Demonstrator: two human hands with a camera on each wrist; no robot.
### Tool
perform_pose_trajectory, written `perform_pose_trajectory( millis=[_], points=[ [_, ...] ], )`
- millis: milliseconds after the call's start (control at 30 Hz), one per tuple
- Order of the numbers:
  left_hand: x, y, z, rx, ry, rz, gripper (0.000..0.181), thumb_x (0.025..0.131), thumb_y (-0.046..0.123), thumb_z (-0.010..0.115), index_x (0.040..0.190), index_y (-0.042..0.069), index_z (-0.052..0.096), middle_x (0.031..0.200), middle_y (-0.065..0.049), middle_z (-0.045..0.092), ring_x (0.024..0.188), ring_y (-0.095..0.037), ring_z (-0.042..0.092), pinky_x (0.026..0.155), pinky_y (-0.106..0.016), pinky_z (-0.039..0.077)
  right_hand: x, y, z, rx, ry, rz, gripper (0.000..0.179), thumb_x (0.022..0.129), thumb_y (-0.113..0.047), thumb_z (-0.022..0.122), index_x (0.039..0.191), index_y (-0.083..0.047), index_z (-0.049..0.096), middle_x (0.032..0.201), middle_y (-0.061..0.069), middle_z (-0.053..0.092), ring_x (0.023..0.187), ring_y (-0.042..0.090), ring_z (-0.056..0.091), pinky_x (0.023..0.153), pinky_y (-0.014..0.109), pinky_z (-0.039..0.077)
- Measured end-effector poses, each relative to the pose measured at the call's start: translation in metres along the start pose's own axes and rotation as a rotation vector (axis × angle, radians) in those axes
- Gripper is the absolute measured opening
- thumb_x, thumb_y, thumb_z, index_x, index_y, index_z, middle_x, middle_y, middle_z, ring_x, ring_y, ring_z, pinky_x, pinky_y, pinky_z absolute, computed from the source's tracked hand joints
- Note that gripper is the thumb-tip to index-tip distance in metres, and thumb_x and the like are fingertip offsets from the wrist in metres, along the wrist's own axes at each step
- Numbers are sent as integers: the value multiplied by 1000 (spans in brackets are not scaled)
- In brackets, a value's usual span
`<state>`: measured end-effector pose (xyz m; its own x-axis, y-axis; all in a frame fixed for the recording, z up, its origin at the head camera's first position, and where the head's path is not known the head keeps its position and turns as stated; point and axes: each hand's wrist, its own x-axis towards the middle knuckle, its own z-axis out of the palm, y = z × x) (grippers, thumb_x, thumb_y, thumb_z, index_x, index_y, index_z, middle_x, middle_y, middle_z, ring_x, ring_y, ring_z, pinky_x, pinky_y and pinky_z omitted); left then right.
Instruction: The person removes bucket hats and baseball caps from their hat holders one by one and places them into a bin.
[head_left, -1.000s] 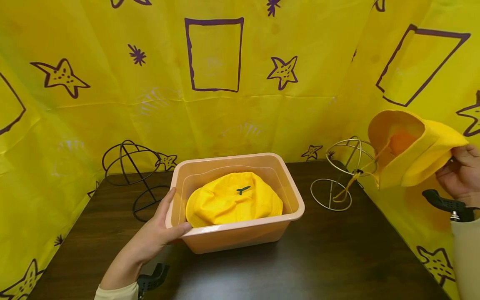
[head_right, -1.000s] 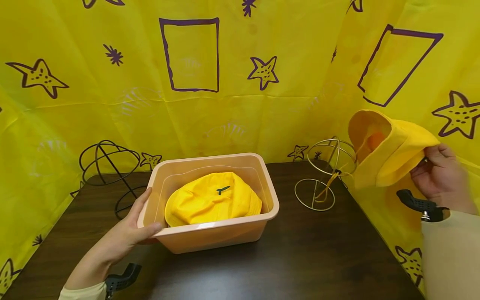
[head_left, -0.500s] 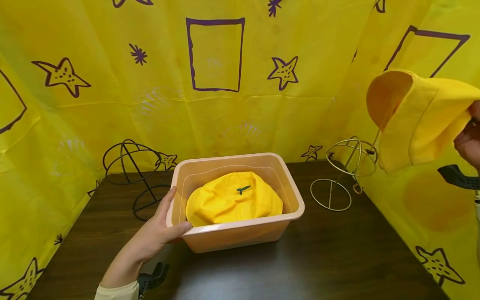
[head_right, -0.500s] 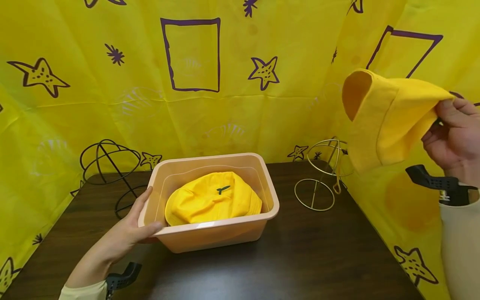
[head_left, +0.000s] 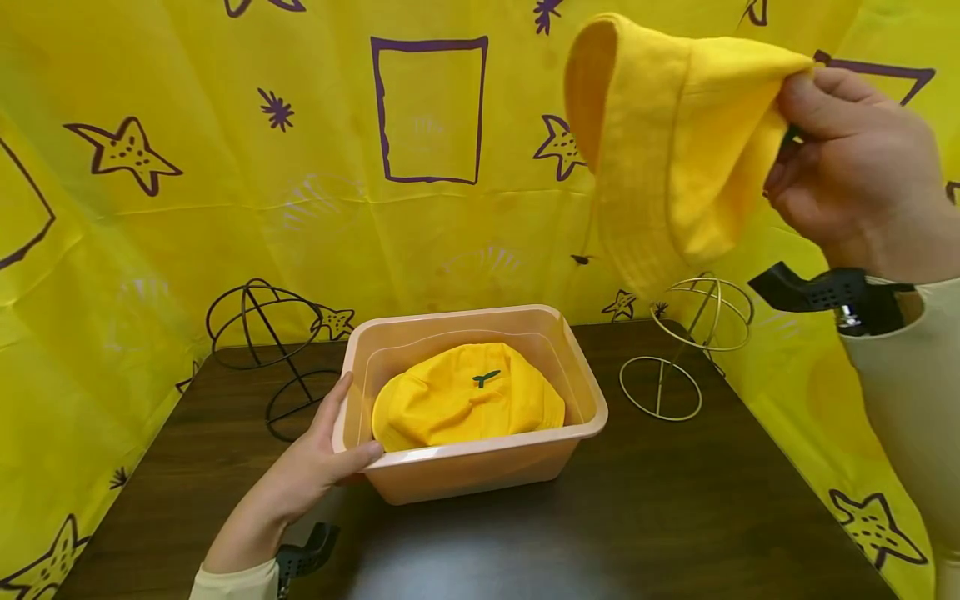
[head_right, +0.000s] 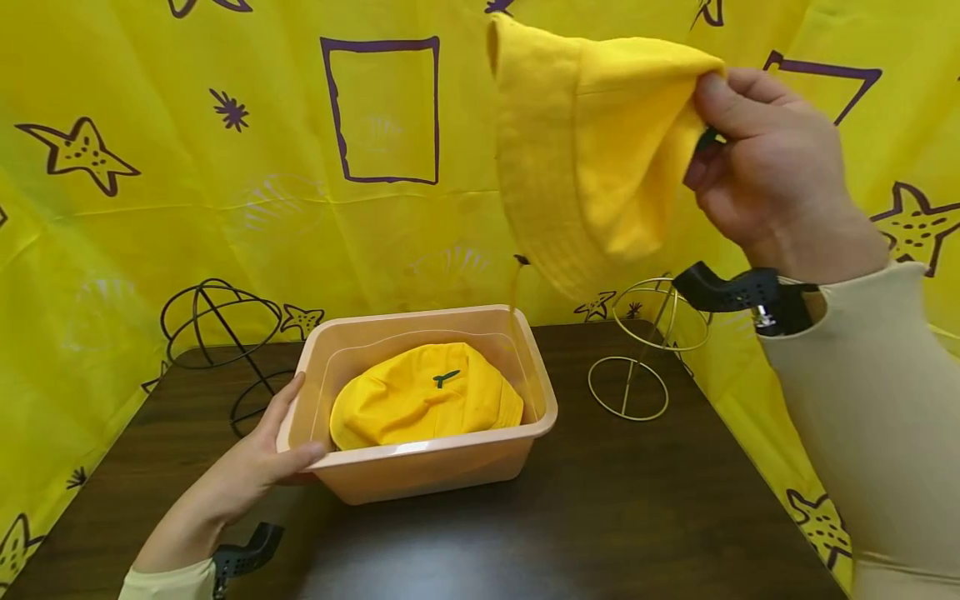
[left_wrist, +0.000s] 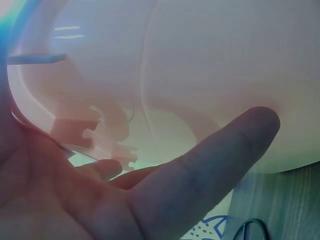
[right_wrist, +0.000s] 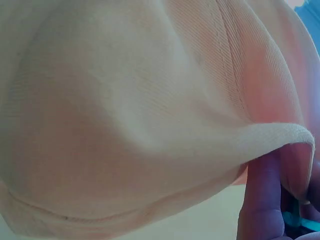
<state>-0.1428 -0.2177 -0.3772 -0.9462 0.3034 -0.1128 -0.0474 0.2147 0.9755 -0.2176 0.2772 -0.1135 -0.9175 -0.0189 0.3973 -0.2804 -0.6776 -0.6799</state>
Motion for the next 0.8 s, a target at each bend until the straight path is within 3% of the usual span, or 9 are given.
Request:
perform_pose_trajectory(
  millis=[167,333,467,600,700,800],
  points=[
    [0,-1,-1,-4,-6,-5,105,91,23,74,160,30,-4,157,-29,5,108,-36,58,83,-48,53,0,43,40,-105,8,117,14,95,2,62,105,11,61,98,18,58,80,30,56,55,37,44],
    [0,0,-1,-10,-7,-6,105,90,23,74,160,31,-4,156,-31,11,106,-35,59,84,-50,52,-7,91,57,-359,-27,210,16,91,-6,71,100,5,64,100,14,58,83,26,59,66,37,52],
    [0,0,-1,5,-3,6,105,90,24,74,160,29,-3,158,-29,7,110,-37,56,84,-48,52,-8,121,43,-753,-84,268,18,95,-14,69,104,2,67,105,15,61,88,25,64,73,38,56],
    [1,0,-1,11,-4,15,105,90,24,74,160,28,-3,158,-28,2,117,-41,52,84,-44,52,-12,144,18,-1251,-228,277,20,97,-21,67,106,-4,72,103,12,65,86,25,63,69,37,57],
    [0,-1,-1,23,3,24,105,90,23,74,160,28,-3,158,-29,3,119,-43,50,86,-41,51,-17,158,11,-1446,-349,274,18,96,-24,70,105,-10,76,97,8,68,79,24,63,64,36,56],
    [0,-1,-2,33,5,28,104,90,22,74,160,28,-3,158,-29,4,120,-43,50,86,-41,50,-23,172,16,-1532,-484,278,14,95,-25,71,102,-15,77,93,1,70,74,21,63,65,35,54]
  ],
)
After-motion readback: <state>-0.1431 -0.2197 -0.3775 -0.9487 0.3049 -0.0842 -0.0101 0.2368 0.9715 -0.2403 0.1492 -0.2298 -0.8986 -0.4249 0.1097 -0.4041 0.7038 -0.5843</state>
